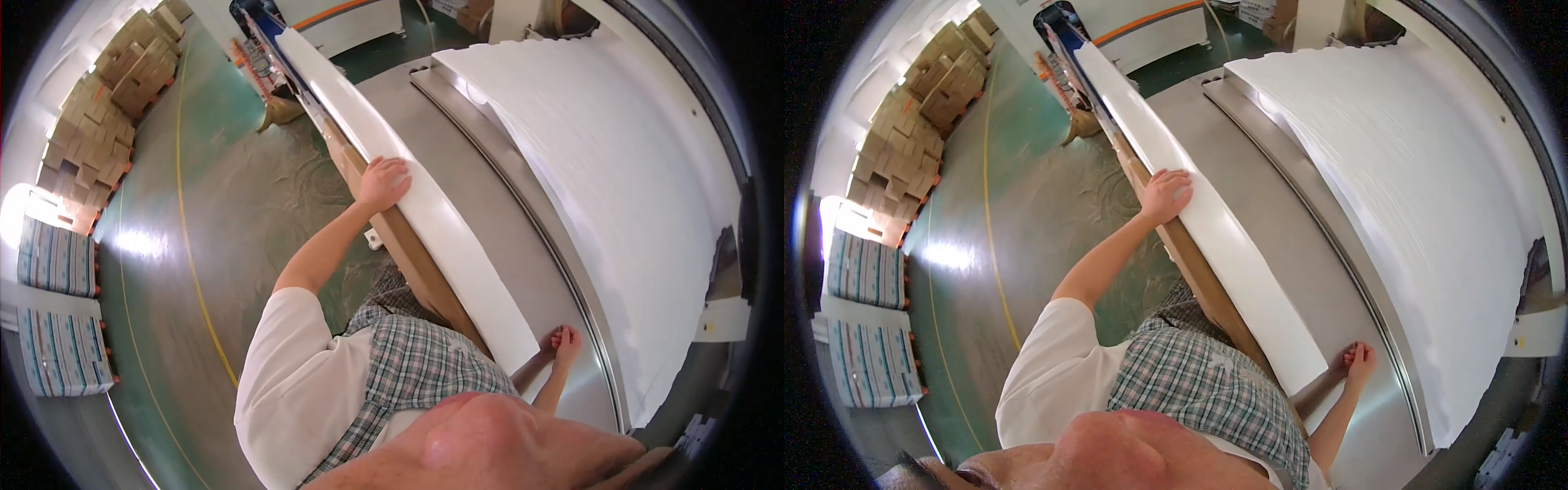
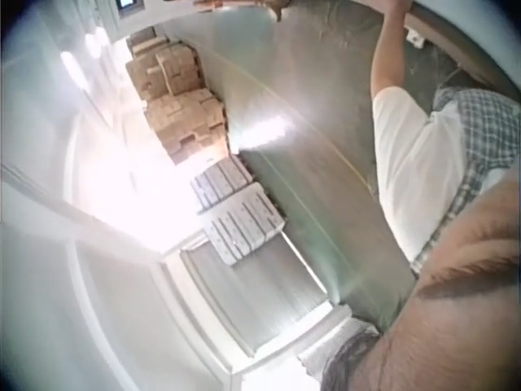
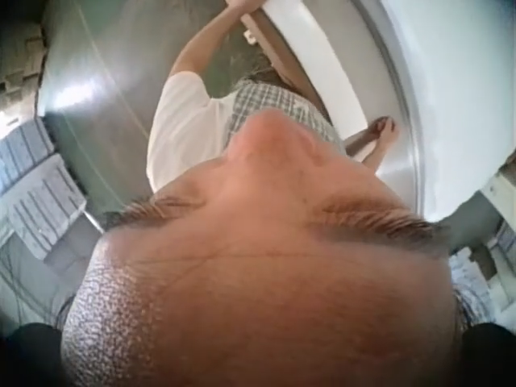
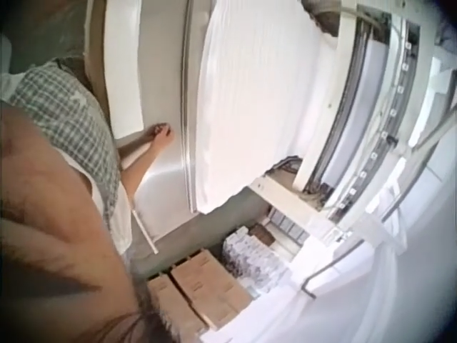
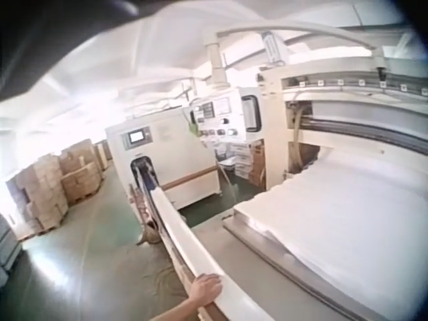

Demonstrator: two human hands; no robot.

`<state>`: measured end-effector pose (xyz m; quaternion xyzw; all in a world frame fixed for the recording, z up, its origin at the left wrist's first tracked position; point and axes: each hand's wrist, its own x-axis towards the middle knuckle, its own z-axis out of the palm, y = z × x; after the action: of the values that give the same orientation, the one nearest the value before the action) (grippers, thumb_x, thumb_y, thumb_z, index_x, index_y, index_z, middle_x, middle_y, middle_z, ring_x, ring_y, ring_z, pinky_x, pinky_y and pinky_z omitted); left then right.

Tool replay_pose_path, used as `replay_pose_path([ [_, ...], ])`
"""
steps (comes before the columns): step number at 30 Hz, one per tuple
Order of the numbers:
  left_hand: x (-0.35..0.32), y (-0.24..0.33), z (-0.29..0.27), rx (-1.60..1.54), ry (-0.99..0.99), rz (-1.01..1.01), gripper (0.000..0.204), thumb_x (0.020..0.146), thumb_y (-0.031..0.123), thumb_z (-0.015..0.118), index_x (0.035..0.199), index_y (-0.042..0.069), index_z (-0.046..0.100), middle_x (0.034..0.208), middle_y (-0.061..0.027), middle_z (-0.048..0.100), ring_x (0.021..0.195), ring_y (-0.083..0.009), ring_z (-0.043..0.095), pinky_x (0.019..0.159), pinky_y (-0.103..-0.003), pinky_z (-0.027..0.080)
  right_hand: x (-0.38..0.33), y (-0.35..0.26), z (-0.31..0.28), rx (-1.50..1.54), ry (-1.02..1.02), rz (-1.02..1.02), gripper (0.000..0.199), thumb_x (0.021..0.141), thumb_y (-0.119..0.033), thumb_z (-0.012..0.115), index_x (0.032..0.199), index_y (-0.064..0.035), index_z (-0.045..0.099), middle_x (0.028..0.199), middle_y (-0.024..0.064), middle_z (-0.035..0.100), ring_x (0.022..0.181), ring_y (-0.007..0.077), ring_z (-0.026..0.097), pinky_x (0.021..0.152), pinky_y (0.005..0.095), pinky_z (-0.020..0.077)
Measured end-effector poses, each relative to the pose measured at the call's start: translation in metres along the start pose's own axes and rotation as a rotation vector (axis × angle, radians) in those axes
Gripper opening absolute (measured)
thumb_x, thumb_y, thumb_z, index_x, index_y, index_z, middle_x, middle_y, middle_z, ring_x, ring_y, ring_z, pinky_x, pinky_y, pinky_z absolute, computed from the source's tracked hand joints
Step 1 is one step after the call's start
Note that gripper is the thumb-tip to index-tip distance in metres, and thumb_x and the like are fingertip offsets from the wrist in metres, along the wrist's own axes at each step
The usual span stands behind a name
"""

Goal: Taking large stacks of white paper from a pile and arranging them on a metal sorting or machine surface.

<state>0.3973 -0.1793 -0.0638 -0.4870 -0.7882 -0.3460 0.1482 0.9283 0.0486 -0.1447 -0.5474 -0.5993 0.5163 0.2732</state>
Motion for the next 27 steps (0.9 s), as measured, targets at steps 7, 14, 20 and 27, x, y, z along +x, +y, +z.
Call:
replay_pose_path([
  [7,0.000,-0.004,-0.006,-0.021,0.033,0.021,0.015,0.072,0.021,0.060,0.082,0.010,0.059,0.099,-0.0037,0.059,0.100,-0.0180,0.052,0.093,-0.042,0.034,-0.003,-0.004,-0.006,0.034,0.034,-0.059,0.016,0.087,-0.015,0.049,0.095,-0.0035,0.056,0.071,0.0037,0.057,0.056,0.0095,0.054,0.048,0.0192,0.0437],
  [14,-0.031,-0.014,-0.034,-0.095,0.063,0.123,0.030,0.068,0.022,0.063,0.093,0.008,0.056,0.111,-0.0125,0.051,0.108,-0.0283,0.045,0.094,-0.046,0.031,-0.077,-0.141,0.038,0.089,0.444,-0.439,0.018,0.088,-0.013,0.046,0.098,-0.0008,0.055,0.074,0.0044,0.055,0.063,0.0086,0.049,0.057,0.0215,0.0429],
  [20,-0.168,-0.068,-0.141,-0.461,-0.287,0.080,0.033,0.069,0.020,0.064,0.097,0.008,0.054,0.110,-0.0160,0.049,0.104,-0.0327,0.046,0.087,-0.040,0.039,-0.189,-0.218,0.233,0.082,0.077,-0.548,0.017,0.088,-0.009,0.044,0.099,-0.0010,0.053,0.077,0.0040,0.053,0.067,0.0107,0.049,0.061,0.0225,0.0417],
  [27,-0.314,-0.153,-0.279,-0.542,-0.555,-0.261,0.023,0.076,0.021,0.060,0.090,0.004,0.059,0.093,-0.0130,0.058,0.085,-0.0277,0.057,0.076,-0.036,0.046,-0.355,-0.203,0.525,-0.136,-1.006,-0.689,0.011,0.081,-0.005,0.046,0.087,-0.0016,0.054,0.064,0.0086,0.057,0.058,0.0153,0.058,0.054,0.0269,0.0455],
])
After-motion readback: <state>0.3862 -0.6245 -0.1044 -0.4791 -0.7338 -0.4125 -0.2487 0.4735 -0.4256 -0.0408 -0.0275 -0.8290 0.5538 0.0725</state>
